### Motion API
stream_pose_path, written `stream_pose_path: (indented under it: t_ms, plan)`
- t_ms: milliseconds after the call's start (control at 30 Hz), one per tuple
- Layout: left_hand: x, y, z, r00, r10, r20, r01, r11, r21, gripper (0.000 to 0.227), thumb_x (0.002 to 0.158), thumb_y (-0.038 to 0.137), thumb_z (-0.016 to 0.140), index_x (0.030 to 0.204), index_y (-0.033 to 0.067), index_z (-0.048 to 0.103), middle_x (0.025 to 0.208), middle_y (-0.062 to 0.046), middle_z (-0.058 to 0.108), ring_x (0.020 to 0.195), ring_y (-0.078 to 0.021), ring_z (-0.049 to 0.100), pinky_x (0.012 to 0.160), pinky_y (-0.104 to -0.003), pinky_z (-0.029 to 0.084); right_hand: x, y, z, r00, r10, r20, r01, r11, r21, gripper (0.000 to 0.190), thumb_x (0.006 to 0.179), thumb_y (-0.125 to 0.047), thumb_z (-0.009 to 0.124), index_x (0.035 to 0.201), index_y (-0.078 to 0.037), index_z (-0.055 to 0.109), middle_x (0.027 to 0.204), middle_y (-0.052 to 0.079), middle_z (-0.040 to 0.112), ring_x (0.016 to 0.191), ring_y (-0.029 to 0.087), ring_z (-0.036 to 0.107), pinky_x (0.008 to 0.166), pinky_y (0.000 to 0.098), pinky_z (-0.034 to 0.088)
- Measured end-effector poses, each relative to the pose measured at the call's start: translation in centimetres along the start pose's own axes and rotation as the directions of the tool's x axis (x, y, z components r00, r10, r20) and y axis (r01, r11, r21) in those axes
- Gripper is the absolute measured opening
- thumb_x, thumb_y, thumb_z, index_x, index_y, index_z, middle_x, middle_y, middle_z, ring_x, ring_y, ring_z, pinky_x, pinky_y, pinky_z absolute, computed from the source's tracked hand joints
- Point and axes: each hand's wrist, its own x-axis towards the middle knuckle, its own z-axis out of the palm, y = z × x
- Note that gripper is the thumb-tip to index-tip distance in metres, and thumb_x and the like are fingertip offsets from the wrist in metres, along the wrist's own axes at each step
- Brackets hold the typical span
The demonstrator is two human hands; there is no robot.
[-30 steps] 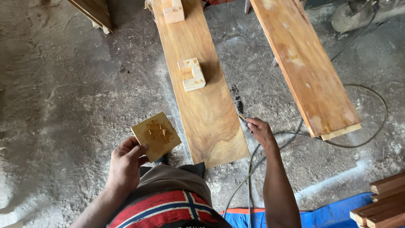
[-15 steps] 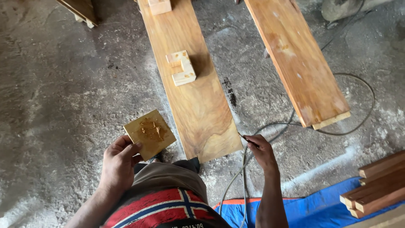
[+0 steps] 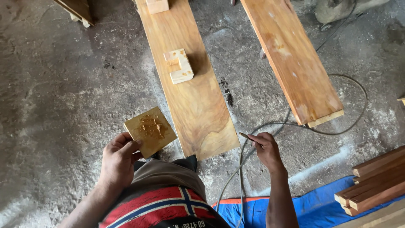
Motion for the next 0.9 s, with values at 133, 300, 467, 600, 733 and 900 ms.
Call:
stream_pose_path:
  t_ms: [133,300,467,600,733,900]
  plan:
    - [-0.1,-0.2,0.3,1.0,0.003,0.027,-0.002,1.0,-0.027,0.024,0.094,0.007,0.062,0.113,-0.0064,0.064,0.102,-0.014,0.071,0.089,-0.022,0.071,0.079,-0.037,0.061,0.6,-4.0,-1.1,1.0,-0.026,0.014,0.027,0.996,-0.086,0.037,0.084,0.005,0.072,0.116,-0.014,0.078,0.099,0.006,0.066,0.092,0.023,0.063,0.082,0.0335,0.054]
    - [-0.1,-0.5,0.2,0.999,0.006,0.042,-0.006,1.0,-0.007,0.023,0.094,0.006,0.062,0.113,-0.007,0.064,0.102,-0.014,0.071,0.088,-0.0214,0.07,0.077,-0.036,0.059,1.3,-3.9,-0.5,0.986,-0.156,0.056,0.165,0.963,-0.214,0.04,0.081,0.006,0.072,0.115,-0.014,0.08,0.099,0.008,0.066,0.096,0.028,0.062,0.087,0.037,0.054]
    - [-0.3,-0.3,0.2,0.999,0.023,0.047,-0.021,0.999,-0.037,0.023,0.094,0.007,0.062,0.113,-0.0063,0.064,0.102,-0.013,0.072,0.088,-0.0214,0.07,0.077,-0.036,0.059,1.8,-4.9,-1.9,0.985,-0.068,0.161,0.104,0.968,-0.227,0.038,0.083,0.006,0.07,0.113,-0.015,0.08,0.098,0.006,0.069,0.097,0.025,0.065,0.088,0.0353,0.055]
    - [-0.5,-0.7,0.1,0.999,0.026,0.039,-0.024,0.999,-0.049,0.023,0.093,0.007,0.062,0.112,-0.006,0.064,0.102,-0.013,0.072,0.088,-0.0216,0.07,0.077,-0.037,0.059,3.0,-5.6,-1.8,0.981,0.027,0.191,0.023,0.967,-0.252,0.04,0.084,0.007,0.067,0.115,-0.015,0.079,0.098,0.008,0.069,0.096,0.025,0.067,0.086,0.0346,0.056]
    - [-0.7,-1.1,-0.4,0.997,0.018,0.071,-0.014,0.999,-0.051,0.023,0.093,0.007,0.063,0.113,-0.006,0.063,0.102,-0.014,0.071,0.088,-0.0215,0.07,0.077,-0.037,0.059,2.0,-5.4,-1.2,0.984,-0.027,0.175,0.068,0.971,-0.228,0.039,0.083,0.006,0.068,0.114,-0.014,0.08,0.097,0.008,0.069,0.095,0.025,0.066,0.084,0.0351,0.056]
    - [-0.3,-1.8,-0.8,0.999,0.013,0.037,-0.012,0.999,-0.044,0.025,0.094,0.008,0.062,0.115,-0.0051,0.065,0.102,-0.014,0.071,0.086,-0.0216,0.069,0.076,-0.036,0.058,2.7,-3.3,-0.1,0.996,-0.011,0.091,0.02,0.995,-0.097,0.033,0.089,0.003,0.067,0.116,-0.013,0.078,0.098,0.009,0.07,0.091,0.026,0.067,0.08,0.0363,0.056]
